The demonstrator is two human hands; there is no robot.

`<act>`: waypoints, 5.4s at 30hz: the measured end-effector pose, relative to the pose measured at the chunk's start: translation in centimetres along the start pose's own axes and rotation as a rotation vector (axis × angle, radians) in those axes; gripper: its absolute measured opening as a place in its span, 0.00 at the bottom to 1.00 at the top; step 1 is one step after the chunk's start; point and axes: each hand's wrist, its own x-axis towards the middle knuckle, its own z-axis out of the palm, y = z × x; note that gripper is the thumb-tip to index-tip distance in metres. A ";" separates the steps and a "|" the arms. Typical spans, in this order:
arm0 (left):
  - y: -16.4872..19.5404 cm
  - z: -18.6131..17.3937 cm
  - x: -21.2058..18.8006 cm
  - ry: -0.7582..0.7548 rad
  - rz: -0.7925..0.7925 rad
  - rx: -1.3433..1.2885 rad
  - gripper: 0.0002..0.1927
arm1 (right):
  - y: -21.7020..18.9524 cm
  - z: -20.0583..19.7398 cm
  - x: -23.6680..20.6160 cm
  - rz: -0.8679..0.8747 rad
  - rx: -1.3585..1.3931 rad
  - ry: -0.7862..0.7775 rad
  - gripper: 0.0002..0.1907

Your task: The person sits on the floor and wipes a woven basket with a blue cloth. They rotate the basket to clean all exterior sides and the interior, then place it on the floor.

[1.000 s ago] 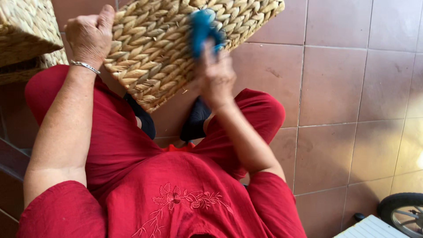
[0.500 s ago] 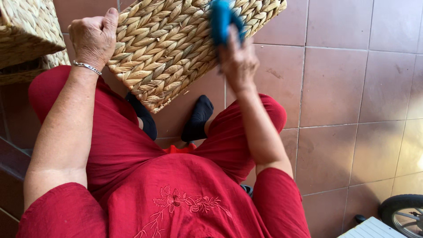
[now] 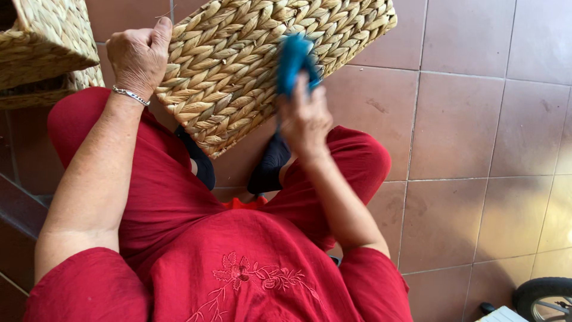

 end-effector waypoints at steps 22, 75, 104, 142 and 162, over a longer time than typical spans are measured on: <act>4.6 -1.6 -1.4 -0.032 0.121 -0.146 0.35 | 15.0 5.1 15.2 0.352 -0.302 0.313 0.35; 19.4 12.4 -30.8 -0.156 -0.235 -0.271 0.19 | 35.2 2.7 -1.6 0.745 1.488 0.072 0.24; 12.5 8.9 -34.3 0.087 -0.324 -0.553 0.35 | 24.7 5.7 -5.2 0.742 1.134 -0.033 0.37; 16.5 8.7 -39.0 -0.509 -0.899 -0.589 0.73 | 10.5 7.0 -16.8 -0.092 -0.132 -0.428 0.32; 15.6 6.1 -40.1 -0.735 -0.658 -0.270 0.87 | -2.3 7.2 -28.8 -0.455 0.090 -0.441 0.40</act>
